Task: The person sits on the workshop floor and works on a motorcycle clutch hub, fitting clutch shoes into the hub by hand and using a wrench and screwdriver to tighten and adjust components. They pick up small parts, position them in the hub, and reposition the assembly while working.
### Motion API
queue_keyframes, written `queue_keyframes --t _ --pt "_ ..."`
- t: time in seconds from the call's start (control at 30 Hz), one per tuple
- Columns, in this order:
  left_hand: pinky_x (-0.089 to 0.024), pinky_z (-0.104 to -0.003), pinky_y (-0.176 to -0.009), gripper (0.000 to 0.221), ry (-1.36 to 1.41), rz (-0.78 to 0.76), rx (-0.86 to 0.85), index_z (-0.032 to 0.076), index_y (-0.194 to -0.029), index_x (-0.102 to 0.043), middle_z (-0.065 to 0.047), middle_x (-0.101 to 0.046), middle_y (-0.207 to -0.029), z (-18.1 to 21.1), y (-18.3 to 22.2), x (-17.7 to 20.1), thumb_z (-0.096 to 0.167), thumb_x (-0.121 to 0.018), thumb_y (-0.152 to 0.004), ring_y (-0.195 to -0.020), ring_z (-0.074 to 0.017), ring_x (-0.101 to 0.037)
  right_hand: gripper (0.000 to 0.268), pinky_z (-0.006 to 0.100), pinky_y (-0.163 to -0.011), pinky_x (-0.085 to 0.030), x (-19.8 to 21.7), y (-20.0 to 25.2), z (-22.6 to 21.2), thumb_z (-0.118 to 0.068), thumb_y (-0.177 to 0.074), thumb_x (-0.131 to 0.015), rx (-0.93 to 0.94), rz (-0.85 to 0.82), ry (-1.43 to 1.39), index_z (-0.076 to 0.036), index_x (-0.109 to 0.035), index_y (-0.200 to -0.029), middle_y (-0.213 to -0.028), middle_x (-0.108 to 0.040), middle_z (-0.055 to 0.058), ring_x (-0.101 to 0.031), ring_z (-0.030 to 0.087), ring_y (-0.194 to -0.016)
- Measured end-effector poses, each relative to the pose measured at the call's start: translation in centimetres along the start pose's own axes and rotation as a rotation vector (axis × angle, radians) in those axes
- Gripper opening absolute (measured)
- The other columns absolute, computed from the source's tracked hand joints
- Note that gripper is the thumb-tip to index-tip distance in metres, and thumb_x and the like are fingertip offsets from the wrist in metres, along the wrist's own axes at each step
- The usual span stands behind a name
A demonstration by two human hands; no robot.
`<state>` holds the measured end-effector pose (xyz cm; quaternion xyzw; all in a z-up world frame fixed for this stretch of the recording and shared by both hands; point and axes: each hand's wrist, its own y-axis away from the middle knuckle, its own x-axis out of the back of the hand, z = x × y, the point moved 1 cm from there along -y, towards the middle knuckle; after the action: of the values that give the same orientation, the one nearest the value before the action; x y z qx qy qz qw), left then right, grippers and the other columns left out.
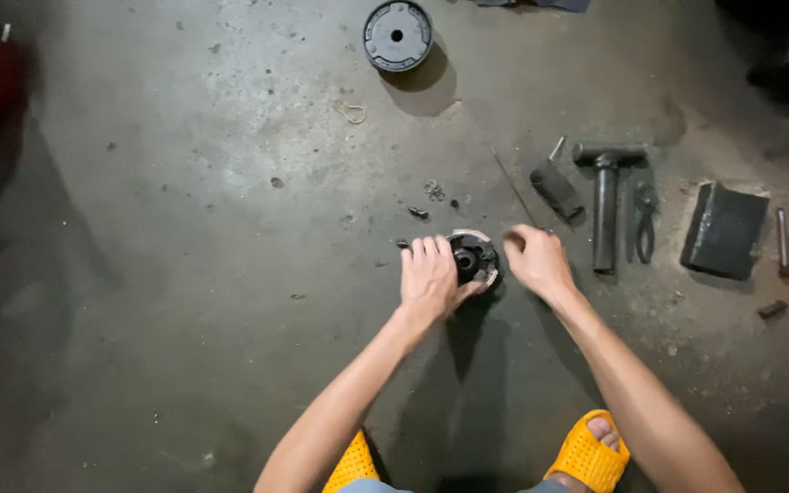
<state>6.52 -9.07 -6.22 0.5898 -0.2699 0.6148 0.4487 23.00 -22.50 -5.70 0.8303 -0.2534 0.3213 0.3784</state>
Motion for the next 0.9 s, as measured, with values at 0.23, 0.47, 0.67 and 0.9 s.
queue_keyframes --t 0.23,0.47,0.67,0.9 --pt "-0.048 -0.049 -0.1 0.113 -0.015 -0.173 -0.276 0.004 -0.153 -0.031 -0.027 -0.039 -0.151 0.2 0.3 2.2 0.029 -0.092 -0.061 -0.133 -0.0358 -0.048 0.043 0.039 -0.061 -0.066 -3.2 1.6 0.5 0.003 -0.086 -0.058 -0.282 -0.167 -0.665 0.006 -0.065 -0.128 -0.099 -0.075 0.029 -0.076 0.03 -0.066" --pt "-0.052 -0.056 -0.095 0.113 0.339 -0.121 0.058 -0.009 -0.151 -0.028 -0.03 -0.042 -0.133 0.2 3.0 5.5 0.039 -0.091 -0.071 -0.122 -0.0445 -0.05 0.048 0.051 -0.086 -0.059 -1.0 0.5 -3.1 -0.02 -0.095 -0.06 0.147 0.014 -0.386 0.003 -0.056 -0.137 -0.117 -0.068 0.032 -0.071 0.041 -0.103" --pt "-0.043 -0.051 -0.1 0.115 0.042 -0.031 -0.124 -0.008 -0.147 -0.04 -0.029 -0.044 -0.143 -1.2 1.4 0.1 0.066 -0.081 -0.069 -0.127 -0.0359 -0.047 0.048 0.058 -0.076 -0.057 -4.3 0.3 -2.4 -0.053 -0.101 -0.047 0.265 0.026 0.368 -0.009 -0.046 -0.121 -0.082 -0.072 0.025 -0.075 0.046 -0.079" --pt "-0.043 -0.047 -0.092 0.114 0.037 0.109 -0.275 -0.012 -0.136 -0.052 -0.032 -0.05 -0.13 -2.1 0.9 -0.6 0.069 -0.08 -0.061 -0.108 -0.0385 -0.053 0.048 0.058 -0.073 -0.058 -6.5 0.2 -0.9 -0.056 -0.102 -0.04 0.225 0.068 0.423 -0.009 -0.04 -0.111 -0.07 -0.071 0.023 -0.074 0.047 -0.072"
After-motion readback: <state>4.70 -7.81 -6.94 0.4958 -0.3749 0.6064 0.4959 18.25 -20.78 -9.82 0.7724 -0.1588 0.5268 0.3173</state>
